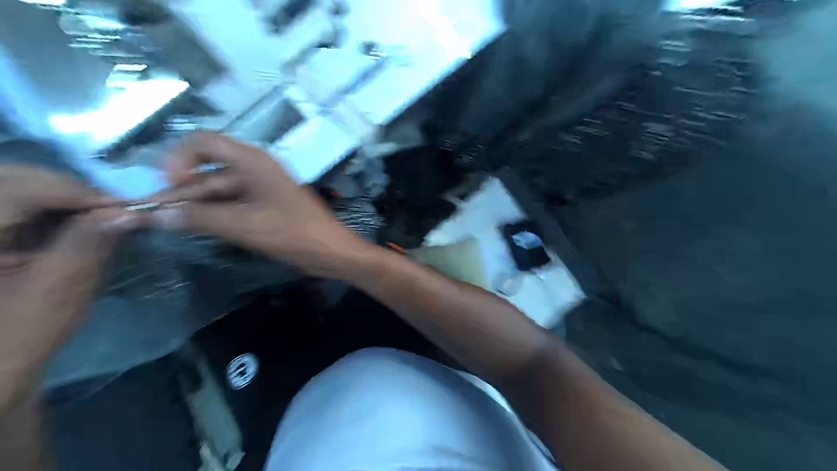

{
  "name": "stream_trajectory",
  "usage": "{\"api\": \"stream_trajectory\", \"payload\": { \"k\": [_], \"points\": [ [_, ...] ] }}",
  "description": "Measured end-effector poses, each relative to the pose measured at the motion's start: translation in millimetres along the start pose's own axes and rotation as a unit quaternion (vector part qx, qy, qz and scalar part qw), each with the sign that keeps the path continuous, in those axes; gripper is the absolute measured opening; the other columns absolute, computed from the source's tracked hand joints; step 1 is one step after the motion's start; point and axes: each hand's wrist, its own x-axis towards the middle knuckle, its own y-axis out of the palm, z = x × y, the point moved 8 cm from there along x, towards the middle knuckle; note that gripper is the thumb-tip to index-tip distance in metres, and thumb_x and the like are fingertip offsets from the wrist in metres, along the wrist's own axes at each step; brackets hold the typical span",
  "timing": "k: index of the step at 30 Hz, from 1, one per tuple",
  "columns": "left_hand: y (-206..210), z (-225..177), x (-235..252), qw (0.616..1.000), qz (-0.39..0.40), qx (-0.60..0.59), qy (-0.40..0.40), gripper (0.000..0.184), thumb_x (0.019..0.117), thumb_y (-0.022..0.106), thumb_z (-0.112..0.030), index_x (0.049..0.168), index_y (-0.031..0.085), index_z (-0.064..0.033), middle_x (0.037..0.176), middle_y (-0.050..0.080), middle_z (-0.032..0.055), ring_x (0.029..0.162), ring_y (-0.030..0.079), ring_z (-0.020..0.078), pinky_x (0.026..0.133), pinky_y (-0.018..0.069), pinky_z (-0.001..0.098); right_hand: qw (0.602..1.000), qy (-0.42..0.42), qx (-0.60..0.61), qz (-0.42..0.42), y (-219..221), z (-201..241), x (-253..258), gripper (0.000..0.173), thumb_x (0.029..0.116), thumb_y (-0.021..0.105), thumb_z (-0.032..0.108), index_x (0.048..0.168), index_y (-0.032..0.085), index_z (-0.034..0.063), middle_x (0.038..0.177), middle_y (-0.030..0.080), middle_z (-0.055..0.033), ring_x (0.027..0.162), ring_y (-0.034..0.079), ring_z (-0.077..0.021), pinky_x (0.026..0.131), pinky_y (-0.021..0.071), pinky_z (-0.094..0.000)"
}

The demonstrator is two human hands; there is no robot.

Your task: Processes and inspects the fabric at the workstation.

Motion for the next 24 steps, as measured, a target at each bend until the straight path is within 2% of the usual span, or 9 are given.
{"api": "stream_trajectory", "payload": {
  "k": [1, 2, 3, 4, 5, 7, 13, 21, 24],
  "points": [
    [-4, 25, 3, 0.990, -0.003, -0.028, 0.139, 0.009, 0.0922, 0.064, -0.001, 0.090, 0.066, 0.0070, 0.089, 0.065, 0.0065, 0.084, 0.062, 0.0043, 0.084, 0.0517, 0.0190, 0.999, 0.028, 0.010, 0.009, 1, -4, -1, 0.021, 0.0918, 0.066, -0.009, 0.110, 0.055, -0.0072, 0.099, 0.071, -0.0146, 0.083, 0.071, -0.0128, 0.075, 0.0605, -0.0282],
    [-12, 59, 6, 0.960, 0.011, -0.053, 0.276, 0.016, 0.0978, 0.066, -0.015, 0.102, 0.070, -0.0007, 0.100, 0.068, 0.0032, 0.090, 0.066, 0.0055, 0.084, 0.0552, 0.0212, 0.999, 0.051, 0.017, 0.010, 1, -10, -1, 0.020, 0.0932, 0.066, -0.006, 0.110, 0.055, -0.0031, 0.099, 0.074, -0.0126, 0.085, 0.072, -0.0130, 0.076, 0.0605, -0.0291],
    [-20, 79, 5, 0.932, 0.029, -0.066, 0.355, 0.023, 0.1012, 0.064, -0.023, 0.111, 0.070, -0.0033, 0.108, 0.069, 0.0027, 0.093, 0.067, 0.0060, 0.081, 0.0567, 0.0213, 0.997, 0.069, 0.028, 0.001, 1, -15, -1, 0.021, 0.0931, 0.067, -0.005, 0.109, 0.055, 0.0006, 0.098, 0.075, -0.0100, 0.085, 0.072, -0.0125, 0.078, 0.0607, -0.0292],
    [-27, 79, 3, 0.923, 0.044, -0.079, 0.374, 0.023, 0.1025, 0.063, -0.024, 0.114, 0.071, -0.0050, 0.110, 0.069, 0.0016, 0.094, 0.066, 0.0046, 0.079, 0.0557, 0.0193, 0.995, 0.083, 0.046, -0.014, 1, -20, -1, 0.023, 0.0920, 0.068, -0.005, 0.108, 0.055, 0.0036, 0.095, 0.075, -0.0078, 0.085, 0.073, -0.0121, 0.079, 0.0610, -0.0289],
    [-29, 58, 2, 0.942, 0.051, -0.075, 0.322, 0.018, 0.1026, 0.064, -0.022, 0.109, 0.072, -0.0079, 0.107, 0.068, -0.0022, 0.091, 0.064, 0.0022, 0.077, 0.0543, 0.0173, 0.993, 0.092, 0.068, -0.033, 1, -23, -1, 0.026, 0.0900, 0.070, -0.007, 0.106, 0.055, 0.0059, 0.092, 0.075, -0.0067, 0.084, 0.074, -0.0120, 0.079, 0.0616, -0.0287],
    [-31, 28, 3, 0.962, 0.064, -0.070, 0.257, 0.013, 0.1009, 0.064, -0.014, 0.100, 0.073, -0.0046, 0.097, 0.067, 0.0004, 0.085, 0.063, 0.0048, 0.074, 0.0543, 0.0186, 0.990, 0.094, 0.089, -0.053, 1, -24, 0, 0.030, 0.0869, 0.072, -0.010, 0.104, 0.054, 0.0075, 0.088, 0.074, -0.0060, 0.082, 0.074, -0.0124, 0.079, 0.0623, -0.0288],
    [-34, 20, 6, 0.943, 0.044, -0.082, 0.320, 0.013, 0.0971, 0.071, -0.017, 0.096, 0.077, -0.0052, 0.095, 0.069, 0.0024, 0.088, 0.064, 0.0064, 0.077, 0.0527, 0.0209, 0.993, 0.077, 0.082, -0.037, 12, -19, 2, 0.028, 0.0882, 0.070, -0.011, 0.104, 0.054, 0.0056, 0.090, 0.075, -0.0088, 0.082, 0.074, -0.0127, 0.077, 0.0614, -0.0271],
    [-34, 27, 21, 0.932, 0.111, -0.172, 0.299, 0.010, 0.0922, 0.076, -0.012, 0.098, 0.079, -0.0053, 0.093, 0.069, 0.0008, 0.085, 0.066, 0.0055, 0.074, 0.0558, 0.0177, 0.999, 0.045, 0.030, -0.004, 12, -5, 3, 0.029, 0.0885, 0.071, -0.011, 0.106, 0.053, 0.0046, 0.094, 0.075, -0.0100, 0.085, 0.075, -0.0132, 0.079, 0.0619, -0.0264],
    [-30, 30, 26, 0.930, 0.131, -0.187, 0.290, 0.013, 0.0933, 0.075, -0.014, 0.102, 0.079, -0.0052, 0.101, 0.072, 0.0025, 0.094, 0.068, 0.0086, 0.081, 0.0585, 0.0208, 0.999, 0.036, 0.023, 0.006, 13, -1, 5, 0.028, 0.0887, 0.070, -0.011, 0.106, 0.054, 0.0045, 0.094, 0.075, -0.0090, 0.084, 0.074, -0.0124, 0.079, 0.0619, -0.0260]
  ]
}}
